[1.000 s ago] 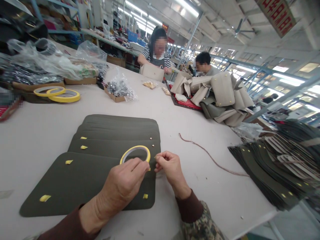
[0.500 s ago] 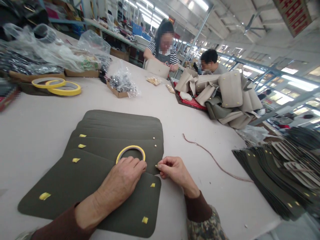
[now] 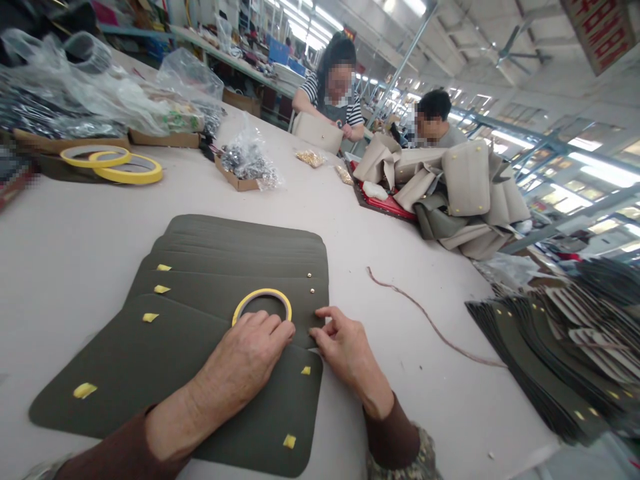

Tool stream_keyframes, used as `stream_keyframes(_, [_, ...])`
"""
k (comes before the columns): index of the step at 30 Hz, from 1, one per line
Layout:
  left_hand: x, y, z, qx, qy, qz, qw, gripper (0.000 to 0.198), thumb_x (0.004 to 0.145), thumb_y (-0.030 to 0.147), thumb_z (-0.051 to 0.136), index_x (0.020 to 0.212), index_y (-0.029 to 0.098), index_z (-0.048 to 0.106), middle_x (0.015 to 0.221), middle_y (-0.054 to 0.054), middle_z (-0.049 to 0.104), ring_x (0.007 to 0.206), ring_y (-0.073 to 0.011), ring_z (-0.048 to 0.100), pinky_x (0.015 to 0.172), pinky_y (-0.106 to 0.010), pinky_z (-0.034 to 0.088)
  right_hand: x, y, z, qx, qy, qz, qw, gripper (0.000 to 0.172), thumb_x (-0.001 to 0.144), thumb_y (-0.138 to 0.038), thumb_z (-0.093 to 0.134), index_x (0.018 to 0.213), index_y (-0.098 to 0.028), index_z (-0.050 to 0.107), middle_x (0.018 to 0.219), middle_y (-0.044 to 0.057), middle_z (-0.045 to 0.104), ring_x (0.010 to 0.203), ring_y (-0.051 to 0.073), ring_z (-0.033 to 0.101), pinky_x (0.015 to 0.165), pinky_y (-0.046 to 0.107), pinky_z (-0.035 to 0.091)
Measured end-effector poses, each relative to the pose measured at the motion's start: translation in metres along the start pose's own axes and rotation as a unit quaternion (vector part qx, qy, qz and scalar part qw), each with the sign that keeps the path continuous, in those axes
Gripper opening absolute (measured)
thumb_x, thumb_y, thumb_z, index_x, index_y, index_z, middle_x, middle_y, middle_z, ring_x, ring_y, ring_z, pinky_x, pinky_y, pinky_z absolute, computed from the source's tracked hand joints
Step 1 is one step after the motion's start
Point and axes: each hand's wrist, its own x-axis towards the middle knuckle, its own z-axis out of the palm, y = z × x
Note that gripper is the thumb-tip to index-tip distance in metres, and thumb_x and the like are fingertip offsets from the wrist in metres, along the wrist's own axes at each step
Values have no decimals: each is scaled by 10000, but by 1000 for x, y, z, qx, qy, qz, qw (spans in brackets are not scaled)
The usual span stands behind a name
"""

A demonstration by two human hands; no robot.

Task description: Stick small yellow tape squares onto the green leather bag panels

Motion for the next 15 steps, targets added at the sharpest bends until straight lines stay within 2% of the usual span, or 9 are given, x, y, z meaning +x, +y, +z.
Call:
stream_keyframes(2, [0, 0, -2, 12, 6, 2, 1000, 155, 940, 141, 463, 899, 214, 594, 797, -17, 580, 765, -218, 512, 717, -360, 389, -4, 4, -2, 42, 8, 26, 999, 175, 817, -210, 623, 988, -175, 634, 561, -48, 617, 483, 125, 584, 497, 214, 437])
stream_keyframes(4, [1, 0, -3, 20, 8, 1, 1000, 160, 930, 126, 470, 888, 215, 596, 796, -18, 583, 762, -213, 513, 707, -350, 392, -10, 7, -4, 64, -4, 35, 997, 88, 857, -245, 597, 887, -179, 646, 559, -32, 620, 489, 130, 596, 485, 214, 444])
stream_keyframes(6, [3, 0, -2, 21, 7, 2, 1000, 166, 923, 116, 472, 876, 215, 596, 801, -19, 588, 759, -205, 516, 698, -338, 396, -15, 8, -3, 32, -3, -3, 999, 119, 865, -240, 601, 795, -184, 678, 631, 10, 676, 575, 146, 635, 557, 232, 475])
stream_keyframes(10, [4, -3, 0, 20, 9, 5, 1000, 167, 939, 140, 457, 883, 215, 596, 804, -19, 590, 763, -201, 534, 698, -331, 424, -16, 3, 6, -84, 43, -93, 991, 142, 872, -187, 594, 834, -201, 730, 806, 52, 734, 732, 174, 662, 707, 265, 478])
stream_keyframes(15, [0, -10, -3, 2, 37, 7, 999, 184, 948, 143, 436, 918, 210, 605, 796, -14, 616, 768, -178, 586, 722, -307, 473, -8, -6, 9, -113, 36, -69, 991, 146, 842, -178, 615, 737, -194, 714, 669, 14, 690, 601, 141, 606, 606, 233, 424])
